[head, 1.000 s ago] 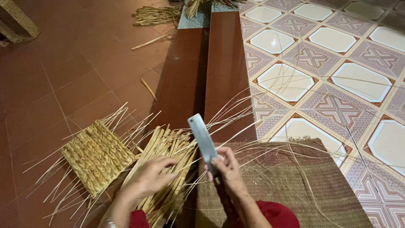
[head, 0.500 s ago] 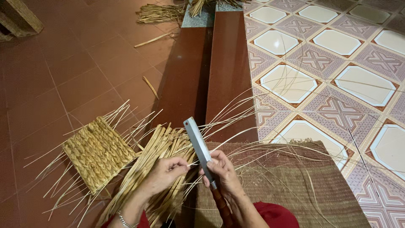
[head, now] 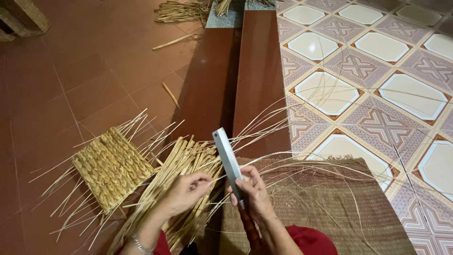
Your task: The person sits on a mat and uses a large knife to split long bamboo strips into thinner strands. They hold the bamboo with one hand and draw the knife along the length of the strip to separate it, repeating this process for multiple pieces.
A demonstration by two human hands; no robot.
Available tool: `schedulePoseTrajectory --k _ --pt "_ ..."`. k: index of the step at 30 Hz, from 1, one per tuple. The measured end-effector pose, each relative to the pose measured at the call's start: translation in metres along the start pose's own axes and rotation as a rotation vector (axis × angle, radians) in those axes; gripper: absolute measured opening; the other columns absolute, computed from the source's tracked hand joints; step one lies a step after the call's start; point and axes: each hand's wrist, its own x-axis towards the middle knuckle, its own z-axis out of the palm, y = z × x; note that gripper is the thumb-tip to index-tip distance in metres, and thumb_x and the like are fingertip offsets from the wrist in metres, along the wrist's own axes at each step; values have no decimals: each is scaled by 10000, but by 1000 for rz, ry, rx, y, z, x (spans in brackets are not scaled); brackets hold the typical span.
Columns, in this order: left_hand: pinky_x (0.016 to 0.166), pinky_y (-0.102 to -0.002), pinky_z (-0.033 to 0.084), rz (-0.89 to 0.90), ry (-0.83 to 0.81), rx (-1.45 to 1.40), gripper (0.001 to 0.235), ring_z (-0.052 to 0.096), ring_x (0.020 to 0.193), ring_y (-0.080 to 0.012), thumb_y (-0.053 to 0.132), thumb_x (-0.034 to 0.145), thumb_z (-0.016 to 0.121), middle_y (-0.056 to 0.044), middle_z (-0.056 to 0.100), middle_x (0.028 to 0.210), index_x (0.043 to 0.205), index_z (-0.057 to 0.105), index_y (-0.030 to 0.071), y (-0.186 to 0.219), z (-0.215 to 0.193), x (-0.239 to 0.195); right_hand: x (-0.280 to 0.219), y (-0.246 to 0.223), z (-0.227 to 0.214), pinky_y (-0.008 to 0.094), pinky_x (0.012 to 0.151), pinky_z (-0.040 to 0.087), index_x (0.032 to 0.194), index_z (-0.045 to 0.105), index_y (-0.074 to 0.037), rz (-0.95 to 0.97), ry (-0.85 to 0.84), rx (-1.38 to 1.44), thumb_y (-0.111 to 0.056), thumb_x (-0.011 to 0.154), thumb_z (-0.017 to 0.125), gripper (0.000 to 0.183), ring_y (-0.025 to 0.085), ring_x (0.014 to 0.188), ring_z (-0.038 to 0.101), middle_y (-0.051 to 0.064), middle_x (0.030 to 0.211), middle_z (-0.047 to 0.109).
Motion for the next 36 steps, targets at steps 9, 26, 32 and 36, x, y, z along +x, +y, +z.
schedulePoseTrajectory --k 9,26,32,36 --pt "456 -245 410 205 93 -53 102 496 543 -83 115 938 672 -21 639 735 888 727 46 -21 27 21 -1 -2 -3 292 417 549 1177 495 -22 31 -9 0 -79 945 616 268 185 501 654 170 765 710" --pt "453 -253 379 -100 34 123 276 453 517 -89 184 926 638 25 702 792 1193 708 200 -5 -8 8 -3 -23 -17 286 421 540 1244 491 -26 -49 89 12 -103 946 618 333 166 489 636 145 761 703" --pt "412 -211 398 135 78 11 171 490 504 -55 140 959 630 -11 644 688 973 772 46 -13 22 24 -9 -5 6 277 400 534 1293 487 -47 32 -84 -3 -117 935 631 392 170 471 632 140 737 703" --pt "360 -228 328 64 159 -51 181 429 435 -72 172 937 652 -18 658 648 1014 788 80 -11 9 20 -7 -16 -7 291 406 540 1264 482 -7 37 -16 46 -112 960 624 351 178 488 636 142 757 705"
